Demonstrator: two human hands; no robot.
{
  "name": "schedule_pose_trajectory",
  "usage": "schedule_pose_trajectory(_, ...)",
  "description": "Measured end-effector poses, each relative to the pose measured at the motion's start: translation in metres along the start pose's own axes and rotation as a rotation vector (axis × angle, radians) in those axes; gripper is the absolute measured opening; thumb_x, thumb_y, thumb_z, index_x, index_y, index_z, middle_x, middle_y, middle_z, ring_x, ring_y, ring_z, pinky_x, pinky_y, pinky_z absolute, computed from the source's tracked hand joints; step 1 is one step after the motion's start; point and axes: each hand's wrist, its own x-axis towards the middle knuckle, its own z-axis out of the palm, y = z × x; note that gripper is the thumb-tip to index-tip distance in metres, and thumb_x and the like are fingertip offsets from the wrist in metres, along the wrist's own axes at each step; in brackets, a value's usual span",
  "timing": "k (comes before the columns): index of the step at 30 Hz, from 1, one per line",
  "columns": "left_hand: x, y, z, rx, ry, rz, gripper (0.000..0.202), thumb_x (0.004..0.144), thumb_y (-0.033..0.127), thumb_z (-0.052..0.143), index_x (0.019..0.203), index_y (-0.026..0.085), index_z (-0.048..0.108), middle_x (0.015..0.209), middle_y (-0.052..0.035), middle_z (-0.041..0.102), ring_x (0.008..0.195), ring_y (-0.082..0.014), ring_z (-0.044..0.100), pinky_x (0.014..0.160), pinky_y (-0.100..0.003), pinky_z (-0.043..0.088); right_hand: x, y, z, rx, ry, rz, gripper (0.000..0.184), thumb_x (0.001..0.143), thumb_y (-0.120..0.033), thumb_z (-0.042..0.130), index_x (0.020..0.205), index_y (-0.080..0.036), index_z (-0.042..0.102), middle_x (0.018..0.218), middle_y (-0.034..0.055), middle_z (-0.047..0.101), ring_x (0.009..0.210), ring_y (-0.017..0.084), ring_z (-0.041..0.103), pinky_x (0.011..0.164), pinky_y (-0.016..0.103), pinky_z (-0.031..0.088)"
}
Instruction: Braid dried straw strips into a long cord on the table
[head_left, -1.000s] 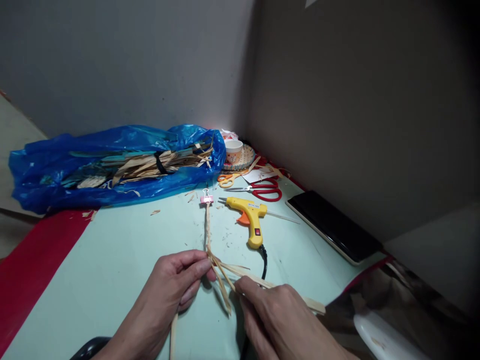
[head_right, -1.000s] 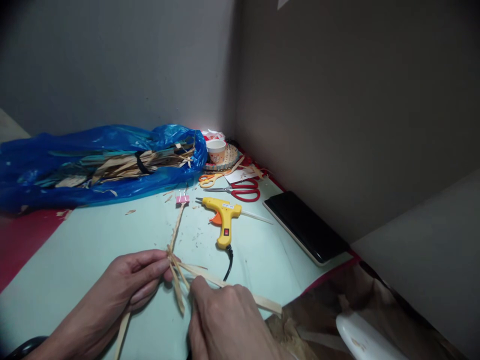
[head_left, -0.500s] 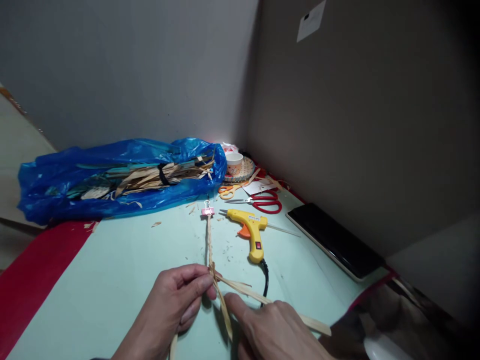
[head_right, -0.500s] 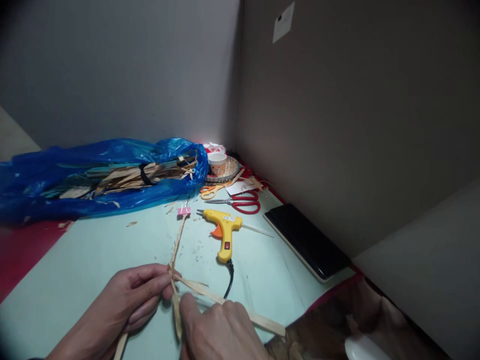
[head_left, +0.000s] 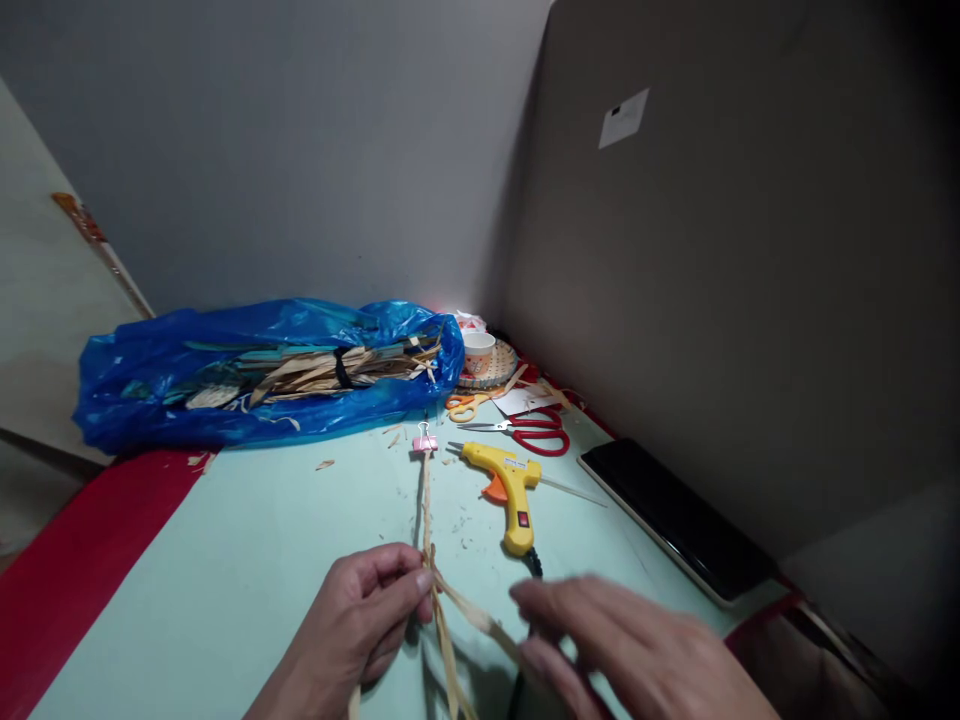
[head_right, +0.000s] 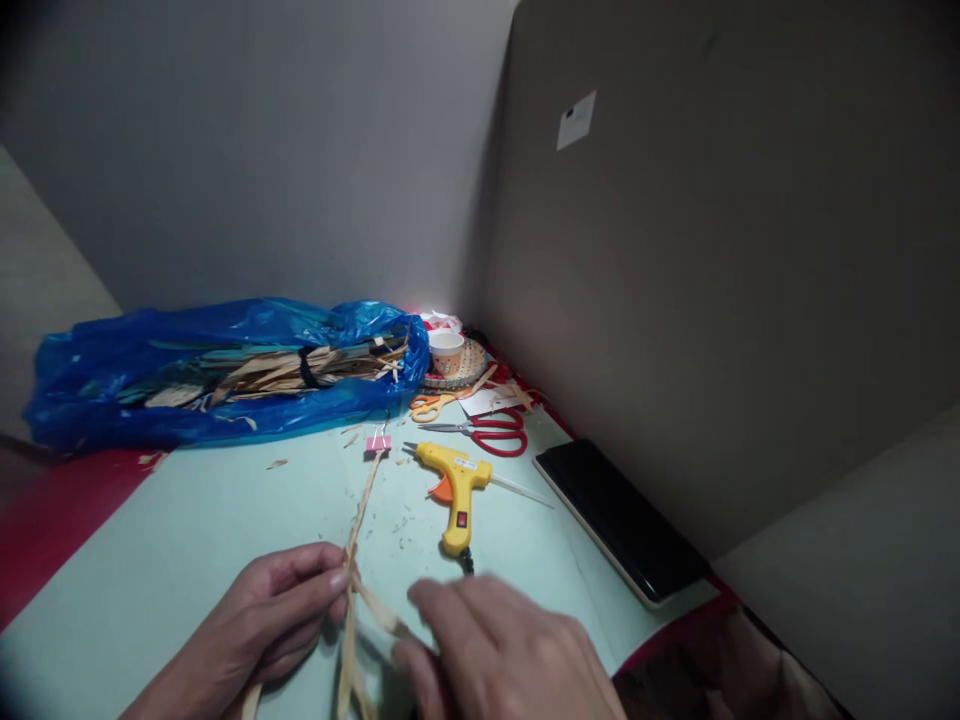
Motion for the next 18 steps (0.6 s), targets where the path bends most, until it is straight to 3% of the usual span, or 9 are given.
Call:
schedule_pose_trajectory(2, 0.0, 0.001, 0.001, -0.004, -0.018, 0.006, 0.034, 0.074, 0.044, 0.071, 0.068, 0.014, 0.056, 0.052, 0.008, 0.045, 0.037, 0.001, 0.013, 0.038, -0.019, 0.005, 0.013, -0.003, -0.002, 0.038, 0.01, 0.072, 0.021, 0.093, -0.03, 0.05, 0.111, -0.02, 0.057, 0.093, 0.0091, 0.07, 0.082, 0.022, 0.067, 0.068, 0.028, 0.049)
schedule_pose_trajectory(7, 0.003, 0.001, 0.0, 0.013, -0.07, 0.038, 0.034, 0.074, 0.046, 0.071, 0.067, 0.016, 0.056, 0.04, 0.0143, 0.027, 0.035, -0.0007, 0.012, 0.036, -0.018, 0.005, 0.034, -0.013, 0.027, 0.443, -0.305, 0.33, 0.031, 0.098, -0.041, 0.039, 0.081, -0.02, 0.055, 0.07, 0.0011, 0.063, 0.061, 0.013, 0.055, 0.052, 0.02, 0.038)
schedule_pose_trajectory(9, 0.004, -0.001, -0.001, 0.019, -0.072, 0.04, 0.034, 0.073, 0.046, 0.07, 0.065, 0.016, 0.055, 0.04, 0.0139, 0.029, 0.034, -0.0004, 0.012, 0.036, -0.018, 0.005, 0.034, -0.014, 0.034, 0.515, -0.284, 0.361, 0.036, 0.099, -0.041, 0.034, 0.078, -0.02, 0.053, 0.067, -0.0004, 0.06, 0.058, 0.011, 0.049, 0.054, 0.019, 0.036)
schedule_pose_trajectory(14, 0.005, -0.003, 0.004, 0.074, 0.0, 0.071, 0.032, 0.069, 0.043, 0.071, 0.064, 0.016, 0.057, 0.048, 0.0066, 0.051, 0.033, -0.0006, 0.019, 0.036, -0.02, 0.008, 0.028, -0.015, 0.038, 0.45, -0.208, 0.358, 0.037, 0.098, -0.04, 0.032, 0.072, -0.02, 0.049, 0.06, -0.0005, 0.051, 0.05, 0.011, 0.038, 0.051, 0.022, 0.031)
schedule_pose_trajectory(18, 0.007, -0.004, 0.009, 0.156, 0.059, 0.145, 0.024, 0.07, 0.035, 0.069, 0.06, 0.016, 0.058, 0.051, 0.0027, 0.057, 0.044, -0.0055, 0.037, 0.043, -0.019, 0.022, 0.028, -0.02, 0.039, 0.472, -0.153, 0.375, 0.035, 0.096, -0.037, 0.033, 0.071, -0.02, 0.049, 0.057, -0.0016, 0.048, 0.048, 0.01, 0.037, 0.049, 0.022, 0.028)
